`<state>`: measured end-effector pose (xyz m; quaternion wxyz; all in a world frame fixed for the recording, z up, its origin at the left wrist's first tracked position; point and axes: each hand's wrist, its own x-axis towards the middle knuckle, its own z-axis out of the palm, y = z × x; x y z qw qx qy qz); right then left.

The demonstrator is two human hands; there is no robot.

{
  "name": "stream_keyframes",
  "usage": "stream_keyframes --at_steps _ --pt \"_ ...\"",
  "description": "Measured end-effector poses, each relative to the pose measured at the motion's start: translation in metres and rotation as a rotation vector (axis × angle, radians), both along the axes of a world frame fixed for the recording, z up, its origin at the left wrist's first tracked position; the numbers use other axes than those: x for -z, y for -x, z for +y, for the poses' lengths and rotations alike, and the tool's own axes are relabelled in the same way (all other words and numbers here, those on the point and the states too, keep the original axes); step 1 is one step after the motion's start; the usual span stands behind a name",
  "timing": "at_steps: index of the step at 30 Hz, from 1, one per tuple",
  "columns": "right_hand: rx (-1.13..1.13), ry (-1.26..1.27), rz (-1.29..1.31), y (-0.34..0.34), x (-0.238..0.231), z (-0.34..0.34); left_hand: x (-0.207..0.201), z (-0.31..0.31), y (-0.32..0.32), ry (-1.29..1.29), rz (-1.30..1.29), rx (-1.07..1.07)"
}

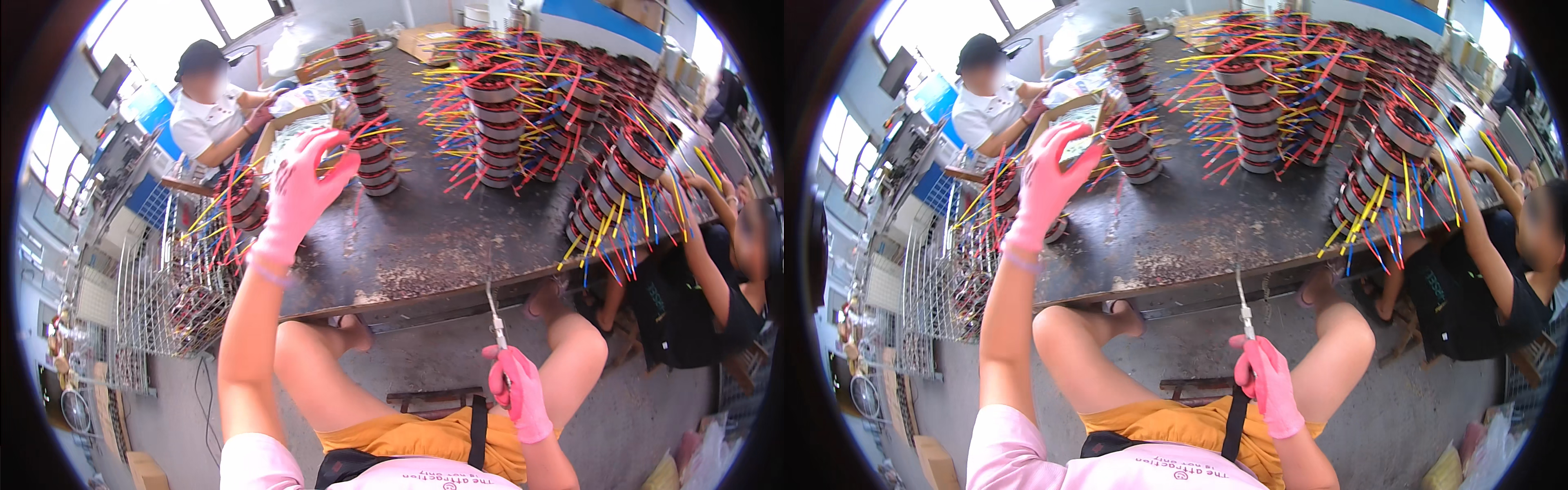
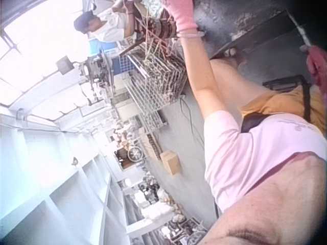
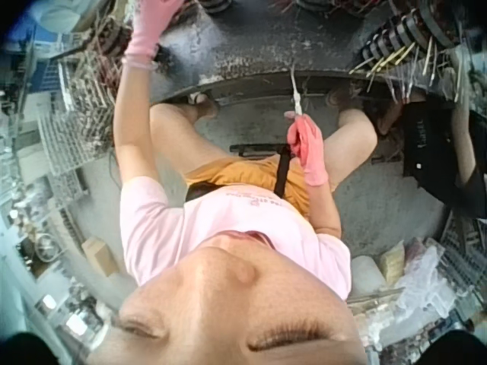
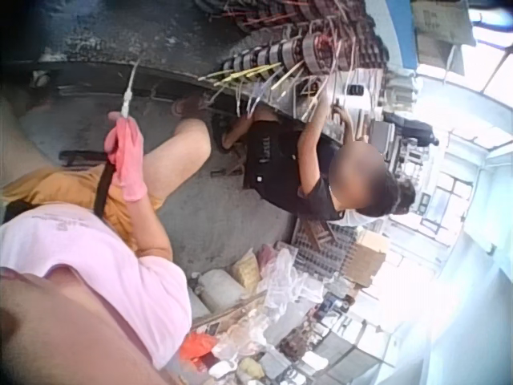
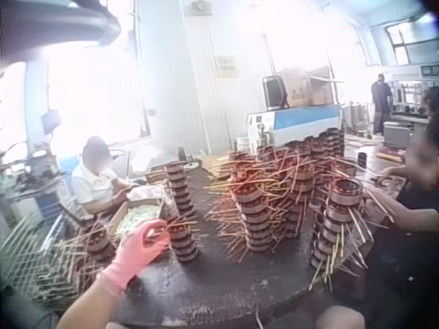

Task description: The person uses a small blowtorch to apply heat to the ends of colored wires attached to stacks of motor components, causing the insulation to shrink around the connections.

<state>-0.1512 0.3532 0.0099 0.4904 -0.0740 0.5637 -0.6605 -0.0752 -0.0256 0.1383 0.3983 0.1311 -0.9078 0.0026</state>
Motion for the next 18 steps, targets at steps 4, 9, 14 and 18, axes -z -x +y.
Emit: stream_keyframes --at_steps 4,9,14,18 --pt "-0.010 0.003 0.029 0.000 0.003 0.001 -0.046 -0.034 -0.083 -0.016 -0.123 -0.310" --pt "-0.053 0.040 0.049 -0.010 -0.001 -0.010 -0.037 -0.083 -0.136 -0.255 -0.408 -0.599" --pt "-0.066 0.018 0.096 -0.020 -0.014 -0.013 -0.044 -0.065 -0.133 -0.354 -0.326 -0.610" --pt "-0.034 -0.035 0.116 -0.013 -0.014 -0.005 -0.043 -0.007 -0.101 -0.566 -0.126 -0.140"
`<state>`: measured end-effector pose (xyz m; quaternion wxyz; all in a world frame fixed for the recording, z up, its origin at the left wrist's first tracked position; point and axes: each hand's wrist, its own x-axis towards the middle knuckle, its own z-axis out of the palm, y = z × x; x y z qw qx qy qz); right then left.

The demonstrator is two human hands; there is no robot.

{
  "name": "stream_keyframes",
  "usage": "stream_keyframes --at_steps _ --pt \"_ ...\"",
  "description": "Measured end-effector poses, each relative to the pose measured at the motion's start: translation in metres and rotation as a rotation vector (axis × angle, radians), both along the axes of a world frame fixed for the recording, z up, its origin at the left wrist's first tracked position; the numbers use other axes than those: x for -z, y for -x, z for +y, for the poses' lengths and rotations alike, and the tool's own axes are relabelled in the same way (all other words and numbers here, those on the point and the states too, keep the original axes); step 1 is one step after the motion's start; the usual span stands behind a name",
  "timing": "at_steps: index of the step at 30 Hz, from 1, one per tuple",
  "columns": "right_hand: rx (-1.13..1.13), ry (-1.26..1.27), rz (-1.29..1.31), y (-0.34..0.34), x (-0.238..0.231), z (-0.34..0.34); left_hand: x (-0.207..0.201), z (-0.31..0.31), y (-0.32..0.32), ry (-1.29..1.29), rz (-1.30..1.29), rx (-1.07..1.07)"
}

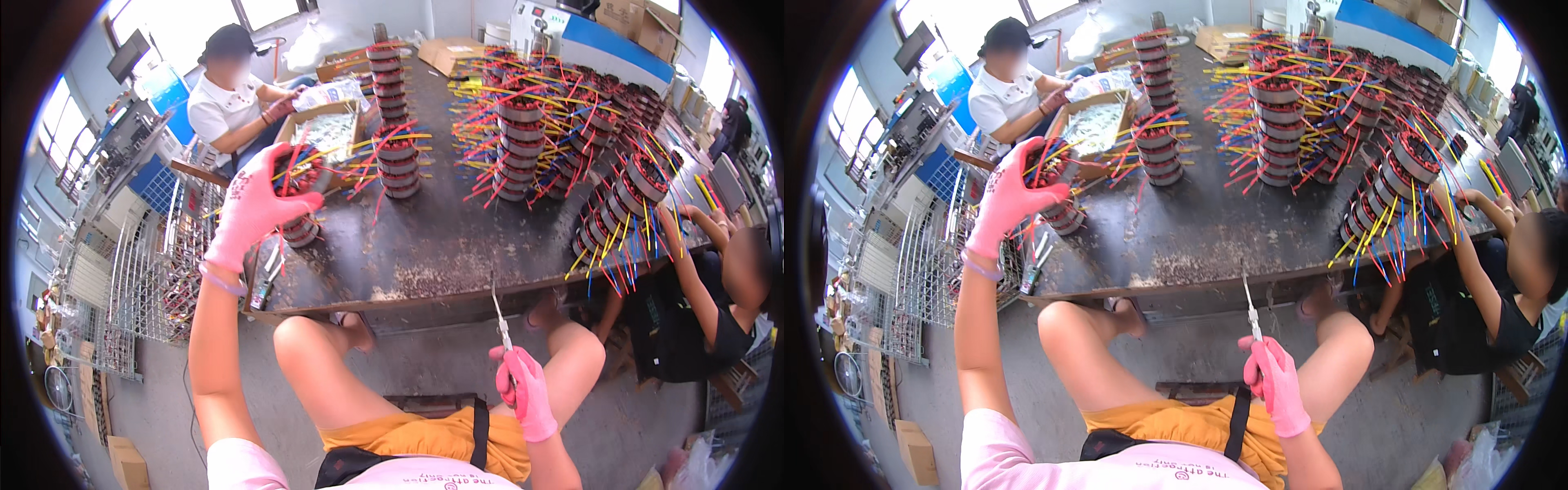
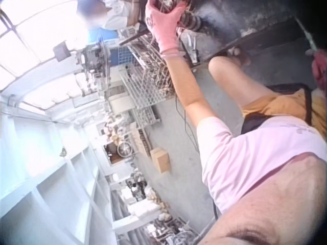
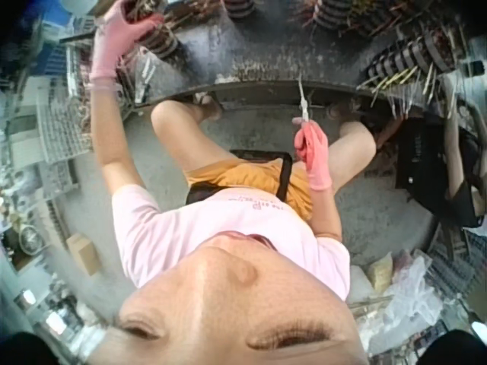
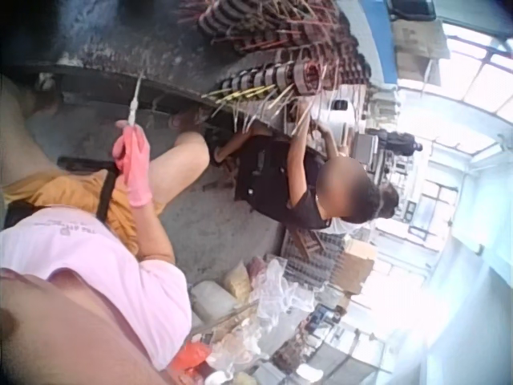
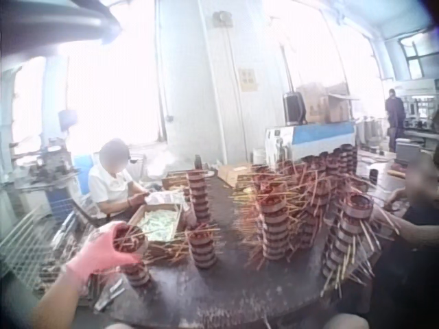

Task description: The person uses a small blowtorch to apply heat to the ends of colored wires attached to stacks of motor components, causing the insulation to shrink around the connections.

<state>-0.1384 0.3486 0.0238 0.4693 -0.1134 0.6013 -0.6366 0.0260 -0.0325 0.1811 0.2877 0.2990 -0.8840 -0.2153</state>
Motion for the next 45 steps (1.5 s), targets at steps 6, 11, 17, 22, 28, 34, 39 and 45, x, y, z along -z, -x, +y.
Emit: stream_keyframes --at_steps 6,11,17,22,28,34,39,45 --pt "-0.055 -0.025 -0.086 -0.011 0.003 -0.008 0.109 0.048 0.028 0.188 -0.162 0.245" --pt "-0.179 -0.176 -0.098 -0.016 0.005 -0.015 0.182 0.038 0.031 0.127 -0.223 0.254" --pt "-0.238 -0.274 -0.083 -0.020 0.019 -0.033 0.191 0.033 0.037 0.075 -0.235 0.306" --pt "-0.272 -0.292 -0.037 -0.024 0.024 -0.037 0.188 0.031 0.037 0.095 -0.246 0.302" --pt "-0.252 -0.296 -0.066 -0.028 0.027 -0.042 0.188 0.032 0.037 0.082 -0.259 0.279" --pt "-0.268 -0.278 -0.036 -0.025 0.037 -0.040 0.186 0.029 0.039 0.044 -0.269 0.298" --pt "-0.229 -0.256 -0.094 -0.028 0.029 -0.043 0.185 0.030 0.038 0.043 -0.271 0.301" --pt "-0.251 -0.272 -0.100 -0.028 0.031 -0.041 0.183 0.031 0.037 0.020 -0.278 0.309"
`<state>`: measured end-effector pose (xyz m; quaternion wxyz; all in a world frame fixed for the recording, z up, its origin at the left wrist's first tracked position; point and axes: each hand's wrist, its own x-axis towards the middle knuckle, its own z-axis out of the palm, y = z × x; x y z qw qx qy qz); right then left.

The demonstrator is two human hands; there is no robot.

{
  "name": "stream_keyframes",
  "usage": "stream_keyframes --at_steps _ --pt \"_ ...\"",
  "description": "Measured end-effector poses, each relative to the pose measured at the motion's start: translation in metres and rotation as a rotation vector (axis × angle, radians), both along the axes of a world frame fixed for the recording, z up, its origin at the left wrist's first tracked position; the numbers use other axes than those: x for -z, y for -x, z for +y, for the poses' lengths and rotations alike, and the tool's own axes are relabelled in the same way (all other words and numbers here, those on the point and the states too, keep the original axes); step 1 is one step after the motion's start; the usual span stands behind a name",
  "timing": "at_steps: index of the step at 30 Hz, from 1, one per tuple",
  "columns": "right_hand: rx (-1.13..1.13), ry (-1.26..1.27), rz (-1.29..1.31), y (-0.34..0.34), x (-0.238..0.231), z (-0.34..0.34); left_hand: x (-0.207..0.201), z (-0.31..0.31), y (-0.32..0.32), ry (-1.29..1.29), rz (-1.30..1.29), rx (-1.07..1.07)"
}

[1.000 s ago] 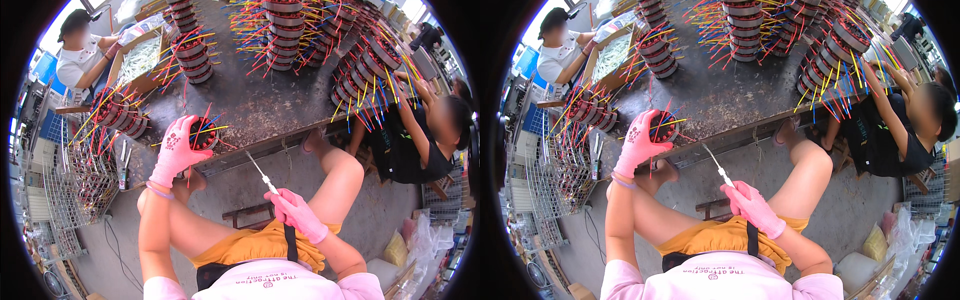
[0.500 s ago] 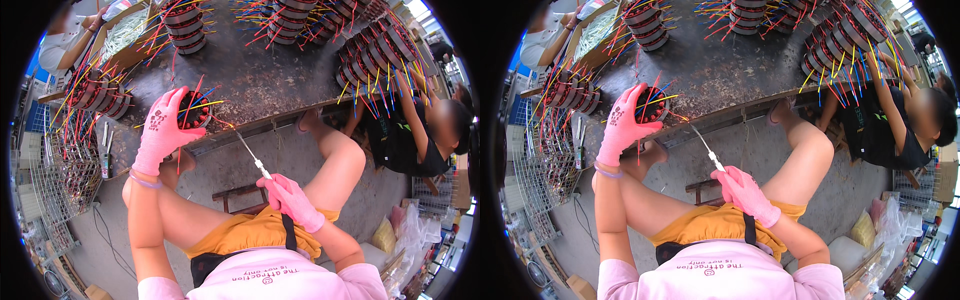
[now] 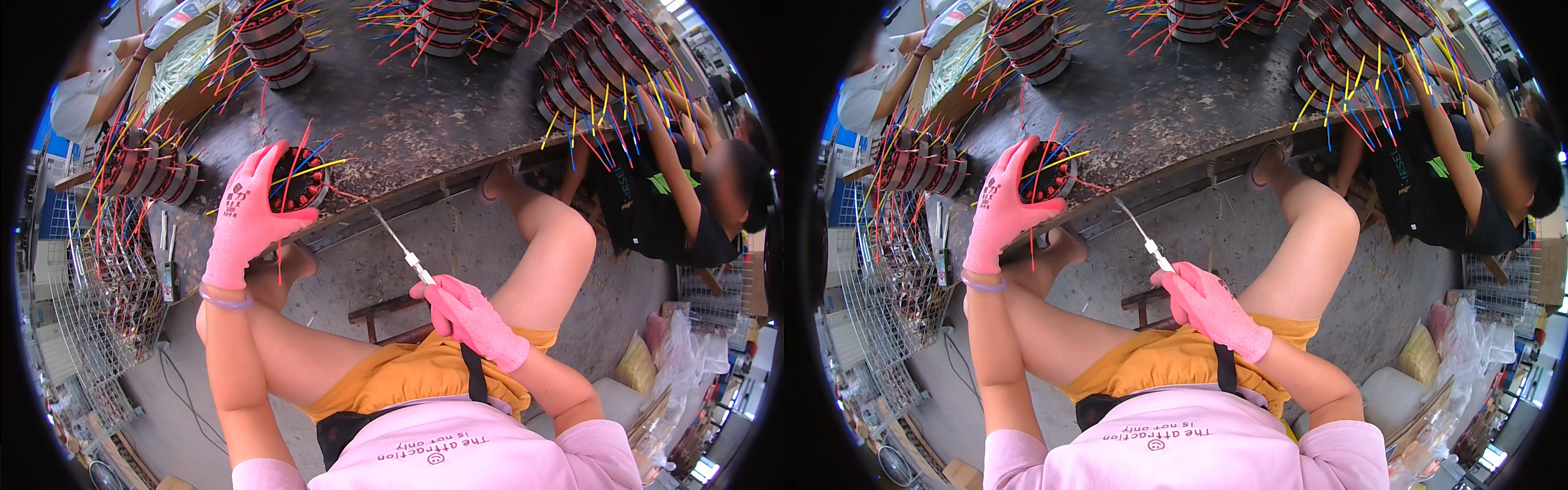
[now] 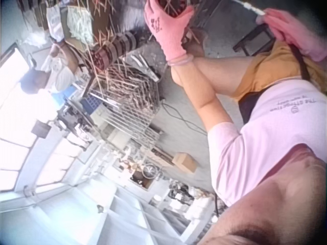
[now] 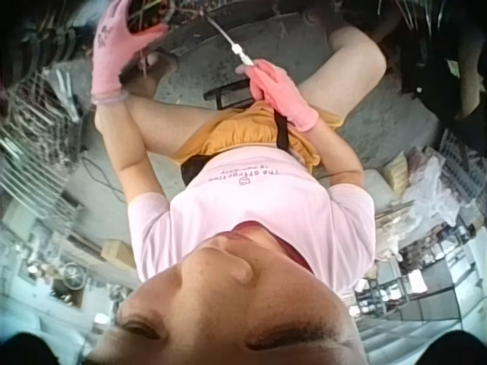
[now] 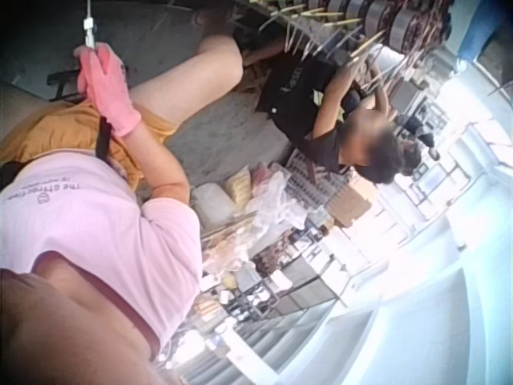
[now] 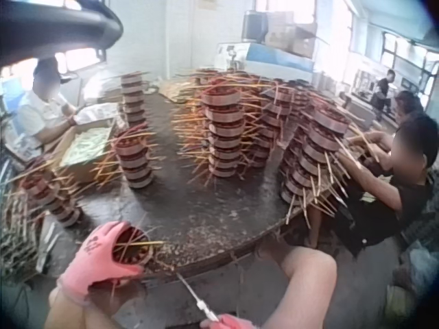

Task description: The person uses a small blowtorch to apply heat to the ends of colored wires attached to stacks of motor components, causing the insulation to shrink around the connections.

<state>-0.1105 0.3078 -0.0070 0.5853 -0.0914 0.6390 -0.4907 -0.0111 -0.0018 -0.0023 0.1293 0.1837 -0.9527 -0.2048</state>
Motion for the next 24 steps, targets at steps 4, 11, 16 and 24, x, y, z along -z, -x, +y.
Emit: stream_keyframes --at_steps 4,11,16,24 --pt "0.007 0.072 0.025 -0.001 0.011 0.002 0.001 -0.002 0.001 0.007 0.001 0.010" --pt "-0.042 0.007 0.056 0.000 0.000 0.001 0.000 -0.001 0.002 -0.011 -0.011 -0.003" --pt "-0.047 0.035 0.074 0.000 0.000 0.002 -0.001 -0.001 0.002 0.011 -0.021 -0.004" --pt "-0.025 -0.009 0.041 0.000 -0.002 0.001 0.003 -0.003 0.001 0.002 -0.014 0.003"
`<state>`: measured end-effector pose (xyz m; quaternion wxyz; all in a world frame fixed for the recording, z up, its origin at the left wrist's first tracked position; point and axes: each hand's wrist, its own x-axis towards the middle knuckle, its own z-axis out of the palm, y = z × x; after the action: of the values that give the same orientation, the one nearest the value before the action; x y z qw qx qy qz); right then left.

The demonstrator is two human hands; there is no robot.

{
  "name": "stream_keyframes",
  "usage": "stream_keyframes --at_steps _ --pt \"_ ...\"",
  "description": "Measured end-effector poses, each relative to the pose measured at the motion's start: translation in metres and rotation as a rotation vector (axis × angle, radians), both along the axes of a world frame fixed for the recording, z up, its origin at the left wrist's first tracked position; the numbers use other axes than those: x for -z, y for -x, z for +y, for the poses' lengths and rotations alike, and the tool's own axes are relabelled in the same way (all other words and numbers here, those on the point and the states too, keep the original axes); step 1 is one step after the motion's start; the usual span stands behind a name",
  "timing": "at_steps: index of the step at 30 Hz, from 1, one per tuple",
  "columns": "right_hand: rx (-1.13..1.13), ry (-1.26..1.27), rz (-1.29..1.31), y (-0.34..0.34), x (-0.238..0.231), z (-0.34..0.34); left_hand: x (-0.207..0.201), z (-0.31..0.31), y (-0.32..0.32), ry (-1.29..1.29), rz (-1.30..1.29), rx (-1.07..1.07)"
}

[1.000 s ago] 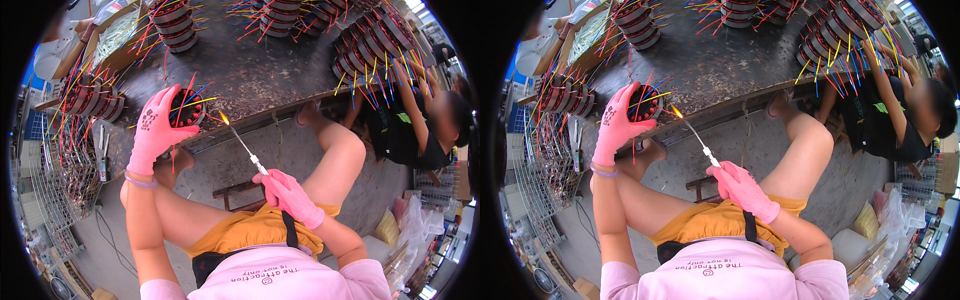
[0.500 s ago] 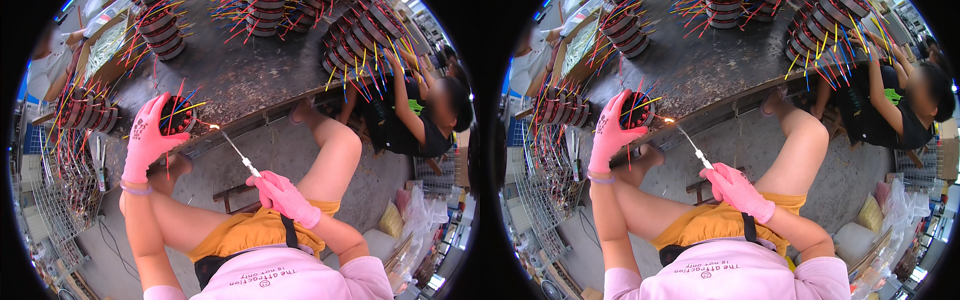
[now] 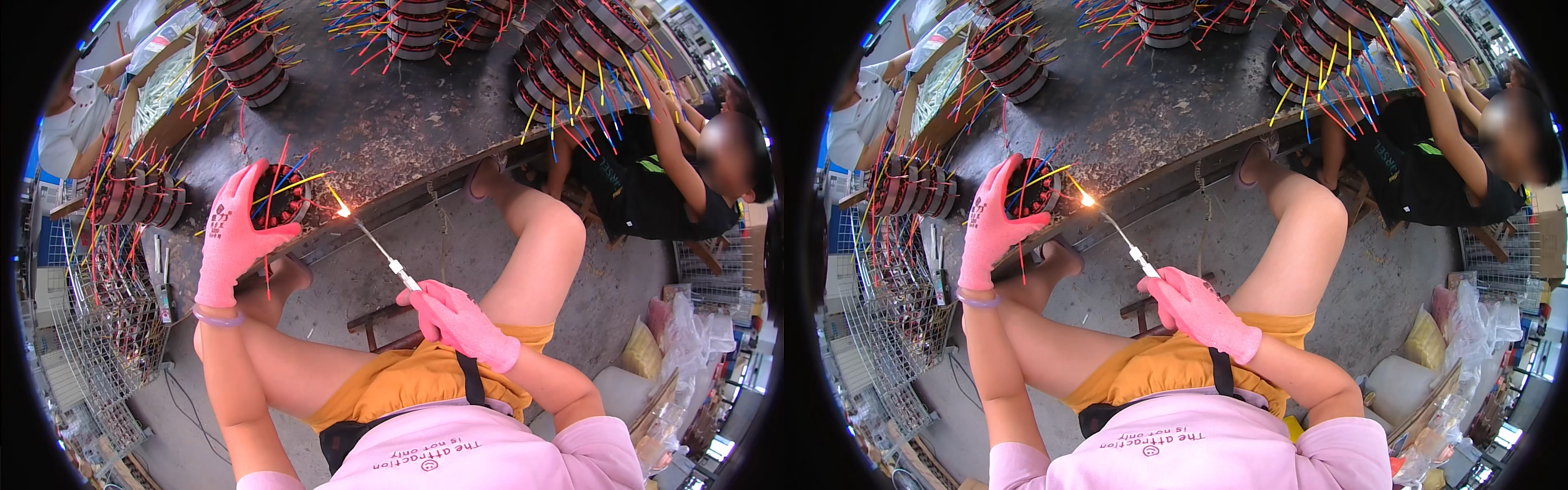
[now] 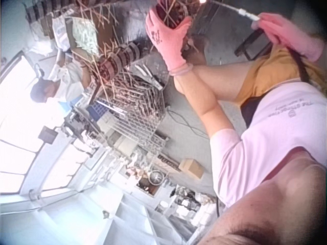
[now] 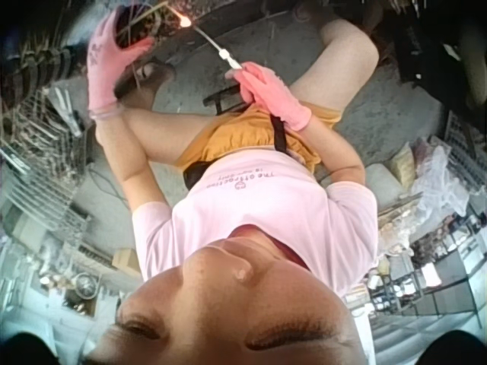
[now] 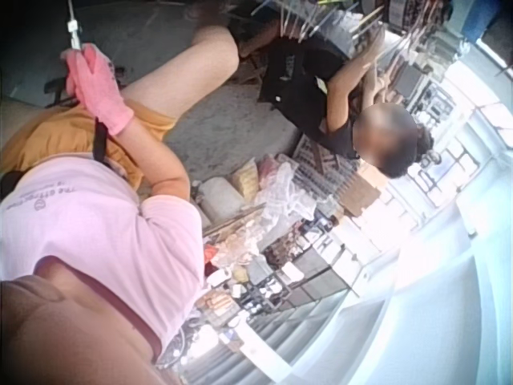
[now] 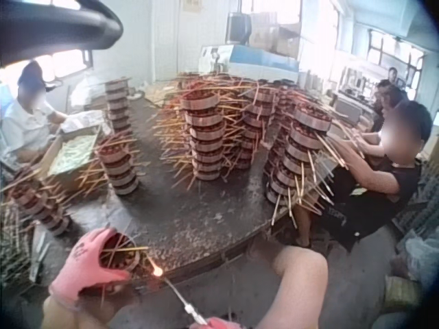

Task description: The person uses a small blowtorch to apply heat to the ends of colored wires attached to stacks of motor components, causing the insulation to shrink around the connections.

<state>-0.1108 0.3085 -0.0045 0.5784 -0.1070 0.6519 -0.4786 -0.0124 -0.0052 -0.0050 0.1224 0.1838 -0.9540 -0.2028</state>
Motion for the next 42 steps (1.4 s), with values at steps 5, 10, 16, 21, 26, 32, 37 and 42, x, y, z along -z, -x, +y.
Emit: stream_keyframes --at_steps 5,10,16,21,26,32,37,42 --pt "-0.021 0.040 0.056 -0.001 0.006 0.001 -0.001 0.002 0.000 -0.008 -0.003 -0.005" --pt "-0.019 0.040 0.053 -0.001 0.008 0.001 -0.001 0.002 0.001 -0.022 0.002 -0.001" --pt "-0.004 0.043 0.022 -0.001 0.005 0.001 -0.002 0.002 0.000 -0.021 -0.004 -0.010" --pt "-0.003 0.024 0.014 -0.001 0.006 0.001 -0.002 0.003 0.002 -0.033 0.004 -0.004" --pt "0.028 0.059 0.014 -0.003 0.012 0.003 -0.003 0.006 0.002 -0.033 0.021 -0.011" --pt "0.023 0.053 0.009 -0.002 0.016 0.004 -0.003 0.005 0.003 -0.036 0.019 0.002" --pt "0.006 0.052 0.028 -0.001 0.010 0.001 -0.001 0.005 0.002 -0.023 0.017 0.004" --pt "0.038 0.070 0.022 -0.003 0.016 0.003 -0.001 0.005 0.002 -0.017 0.027 0.008"
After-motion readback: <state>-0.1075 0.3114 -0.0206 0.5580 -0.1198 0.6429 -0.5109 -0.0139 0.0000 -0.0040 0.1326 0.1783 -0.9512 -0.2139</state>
